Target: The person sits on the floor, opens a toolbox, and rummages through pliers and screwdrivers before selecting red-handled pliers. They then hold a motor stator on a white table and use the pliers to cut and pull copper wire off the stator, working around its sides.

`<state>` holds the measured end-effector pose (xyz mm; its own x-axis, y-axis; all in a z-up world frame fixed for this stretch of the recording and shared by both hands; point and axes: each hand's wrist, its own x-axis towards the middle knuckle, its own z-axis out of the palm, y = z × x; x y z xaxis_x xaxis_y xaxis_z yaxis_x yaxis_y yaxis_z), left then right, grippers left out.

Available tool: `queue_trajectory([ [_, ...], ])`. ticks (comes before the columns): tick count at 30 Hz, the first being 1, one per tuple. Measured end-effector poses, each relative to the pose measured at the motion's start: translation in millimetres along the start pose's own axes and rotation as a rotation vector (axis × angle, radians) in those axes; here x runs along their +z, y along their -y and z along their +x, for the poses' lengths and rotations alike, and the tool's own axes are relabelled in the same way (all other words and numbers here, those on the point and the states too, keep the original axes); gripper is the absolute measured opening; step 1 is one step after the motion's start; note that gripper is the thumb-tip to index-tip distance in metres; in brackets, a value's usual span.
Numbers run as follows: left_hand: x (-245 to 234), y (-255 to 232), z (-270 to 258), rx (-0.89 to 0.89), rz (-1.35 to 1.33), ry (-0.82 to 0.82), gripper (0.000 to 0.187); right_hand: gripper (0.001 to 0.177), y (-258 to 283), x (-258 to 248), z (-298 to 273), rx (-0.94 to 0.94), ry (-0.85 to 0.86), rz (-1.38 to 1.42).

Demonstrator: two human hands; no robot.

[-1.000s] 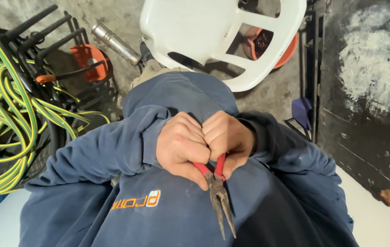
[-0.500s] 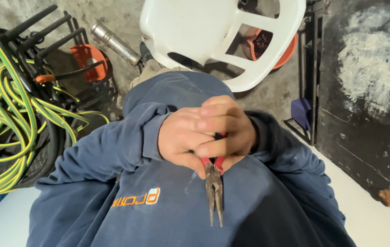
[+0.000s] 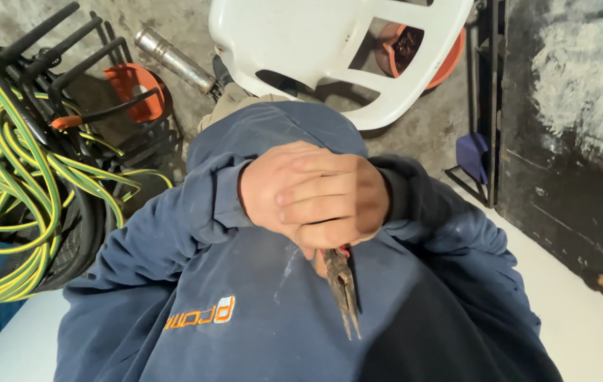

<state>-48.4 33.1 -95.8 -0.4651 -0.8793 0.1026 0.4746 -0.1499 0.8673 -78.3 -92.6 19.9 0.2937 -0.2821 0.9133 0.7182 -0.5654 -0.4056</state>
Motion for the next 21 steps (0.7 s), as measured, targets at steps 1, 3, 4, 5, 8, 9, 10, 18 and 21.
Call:
queue_trajectory([
  [1,2.3,6.7,-0.9,-0.037,-0.035,-0.004,0.033,0.045,-5.9,11.2,0.4,-0.106,-0.159,0.108],
  [3,4.1,17.4,-2.3,-0.108,-0.100,-0.014,0.036,0.051,-10.1,24.3,-2.5,-0.175,-0.266,0.175],
  [4,5.1,22.5,-3.8,-0.145,-0.132,-0.022,0.037,0.057,-12.4,31.4,-4.1,-0.247,-0.374,0.248],
  [5,5.6,25.0,-5.3,-0.183,-0.164,-0.029,0.038,0.057,-10.7,27.7,-4.6,-0.244,-0.377,0.246],
  [8,-0.9,-10.9,6.0,-0.252,-0.223,-0.036,0.041,0.055,-8.6,14.0,-2.9,-0.246,-0.340,0.205],
  [9,-5.6,-48.4,14.9,-0.142,0.155,-0.011,0.042,0.055,-6.8,9.0,-2.8,-0.244,-0.327,0.190],
  [10,-10.9,-86.1,23.8,-0.026,0.533,0.015,0.048,0.054,-5.4,4.2,-2.6,-0.243,-0.316,0.176],
  [18,-12.7,-109.8,21.7,0.027,0.544,-0.100,0.068,0.042,20.2,-63.7,11.7,0.131,0.526,0.130],
  [21,-11.9,-106.9,20.2,0.033,0.547,-0.107,0.067,0.042,21.1,-63.9,12.8,0.178,0.564,0.136],
])
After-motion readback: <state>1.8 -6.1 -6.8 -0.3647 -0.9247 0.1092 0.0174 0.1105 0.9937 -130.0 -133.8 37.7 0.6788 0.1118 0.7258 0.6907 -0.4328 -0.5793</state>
